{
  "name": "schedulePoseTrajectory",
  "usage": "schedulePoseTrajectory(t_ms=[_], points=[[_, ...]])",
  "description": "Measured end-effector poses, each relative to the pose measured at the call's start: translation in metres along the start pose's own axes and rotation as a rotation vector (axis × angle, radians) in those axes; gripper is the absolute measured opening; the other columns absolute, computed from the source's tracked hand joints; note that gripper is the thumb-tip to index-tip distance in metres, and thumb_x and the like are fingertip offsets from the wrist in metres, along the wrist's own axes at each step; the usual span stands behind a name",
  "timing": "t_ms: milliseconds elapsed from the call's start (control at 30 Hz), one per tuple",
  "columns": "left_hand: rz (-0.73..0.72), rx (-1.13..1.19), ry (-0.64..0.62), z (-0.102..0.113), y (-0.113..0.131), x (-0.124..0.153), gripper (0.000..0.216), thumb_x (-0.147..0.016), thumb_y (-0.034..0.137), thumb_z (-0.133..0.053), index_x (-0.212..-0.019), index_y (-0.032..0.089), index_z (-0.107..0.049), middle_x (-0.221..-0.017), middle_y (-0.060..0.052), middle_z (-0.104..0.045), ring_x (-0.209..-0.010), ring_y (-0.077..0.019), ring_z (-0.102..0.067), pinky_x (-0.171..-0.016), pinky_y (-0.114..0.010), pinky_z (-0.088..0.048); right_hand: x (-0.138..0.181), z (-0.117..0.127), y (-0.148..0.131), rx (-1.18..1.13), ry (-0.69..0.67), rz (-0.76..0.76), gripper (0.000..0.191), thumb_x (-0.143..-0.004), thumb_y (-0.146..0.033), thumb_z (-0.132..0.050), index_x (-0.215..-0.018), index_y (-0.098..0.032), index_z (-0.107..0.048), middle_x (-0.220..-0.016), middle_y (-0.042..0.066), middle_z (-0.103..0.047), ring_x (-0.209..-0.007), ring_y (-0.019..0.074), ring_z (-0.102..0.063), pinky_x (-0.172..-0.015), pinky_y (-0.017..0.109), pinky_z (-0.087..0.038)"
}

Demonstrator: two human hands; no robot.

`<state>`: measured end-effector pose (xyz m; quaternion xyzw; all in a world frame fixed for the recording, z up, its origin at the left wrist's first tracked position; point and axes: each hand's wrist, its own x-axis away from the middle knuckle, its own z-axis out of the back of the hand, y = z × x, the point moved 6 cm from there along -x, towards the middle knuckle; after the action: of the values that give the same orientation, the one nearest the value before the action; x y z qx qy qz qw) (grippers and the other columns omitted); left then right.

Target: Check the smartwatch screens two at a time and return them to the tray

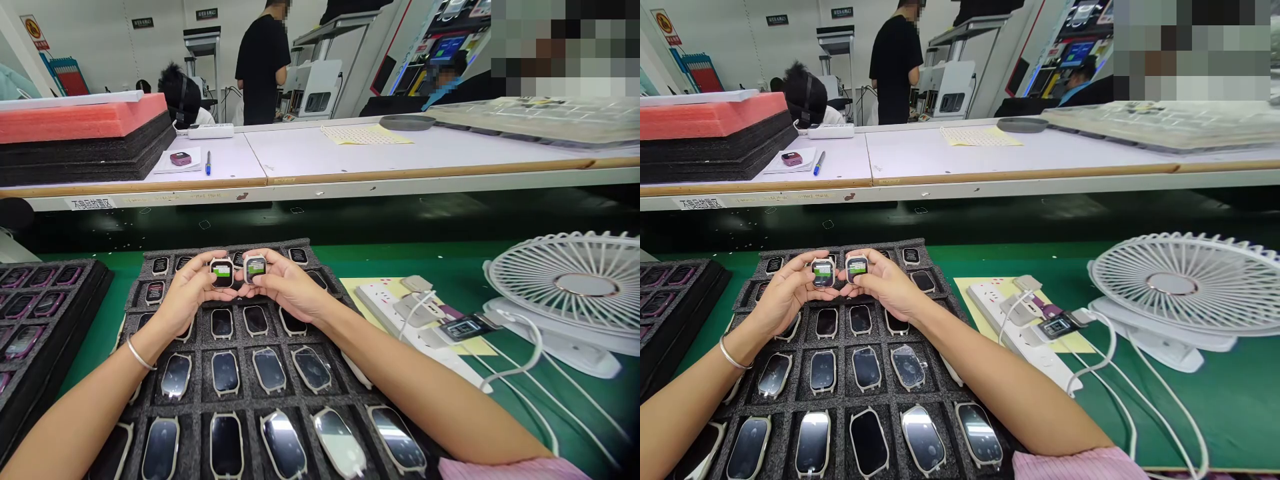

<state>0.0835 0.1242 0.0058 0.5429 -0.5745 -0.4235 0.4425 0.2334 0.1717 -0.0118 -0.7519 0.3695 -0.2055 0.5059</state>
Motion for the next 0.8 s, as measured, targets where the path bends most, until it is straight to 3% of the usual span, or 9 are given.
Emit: schedulePoseTrajectory(t_ms=[200,367,467,600,800], points=[[0.034,0.043,0.011,0.001,-0.002,-0.003,0.044,-0.076,0.023,-0.063,-0.119,0.016,-0.058,-0.09,-0.006,-0.073,-0.069,-0.0203,-0.074,-0.069,-0.033,-0.06,-0.004,0.003,0.003,-0.062,0.049,-0.071,0.029,-0.08,-0.018,-0.065,-0.107,-0.021,-0.055,-0.091,0.005,-0.075,-0.071,0.0166,-0.074,-0.073,0.031,-0.056],[0.131,0.116,0.055,0.008,-0.007,-0.009,0.04,-0.079,0.023,-0.061,-0.118,0.016,-0.057,-0.093,-0.008,-0.071,-0.064,-0.0192,-0.073,-0.06,-0.028,-0.057,-0.009,0.009,0.011,-0.069,0.101,-0.22,0.021,-0.094,-0.035,-0.049,-0.108,-0.02,-0.054,-0.084,0.007,-0.075,-0.061,0.019,-0.073,-0.057,0.028,-0.053],[0.109,0.144,0.067,0.01,0.001,-0.013,0.034,-0.082,0.026,-0.059,-0.114,0.015,-0.059,-0.089,-0.009,-0.071,-0.063,-0.0186,-0.072,-0.057,-0.026,-0.056,-0.014,0.008,0.006,-0.044,0.122,-0.219,0.019,-0.096,-0.035,-0.047,-0.106,-0.021,-0.055,-0.081,0.006,-0.074,-0.059,0.018,-0.072,-0.055,0.026,-0.052],[-0.005,0.095,0.02,0.002,0.034,-0.019,0.028,-0.086,0.029,-0.055,-0.109,0.015,-0.061,-0.085,-0.008,-0.072,-0.062,-0.0184,-0.072,-0.061,-0.029,-0.059,-0.028,-0.006,-0.028,-0.014,0.072,-0.114,0.017,-0.098,-0.033,-0.045,-0.105,-0.021,-0.056,-0.081,0.005,-0.075,-0.061,0.0179,-0.073,-0.06,0.029,-0.054],[-0.3,0.001,0.011,-0.014,0.121,-0.029,0.026,-0.082,0.032,-0.06,-0.104,0.016,-0.061,-0.077,-0.005,-0.071,-0.058,-0.0165,-0.069,-0.056,-0.028,-0.058,-0.047,-0.042,-0.118,0.097,-0.014,0.127,0.021,-0.101,-0.027,-0.036,-0.105,-0.022,-0.056,-0.081,0.005,-0.075,-0.061,0.0158,-0.072,-0.059,0.028,-0.054]])
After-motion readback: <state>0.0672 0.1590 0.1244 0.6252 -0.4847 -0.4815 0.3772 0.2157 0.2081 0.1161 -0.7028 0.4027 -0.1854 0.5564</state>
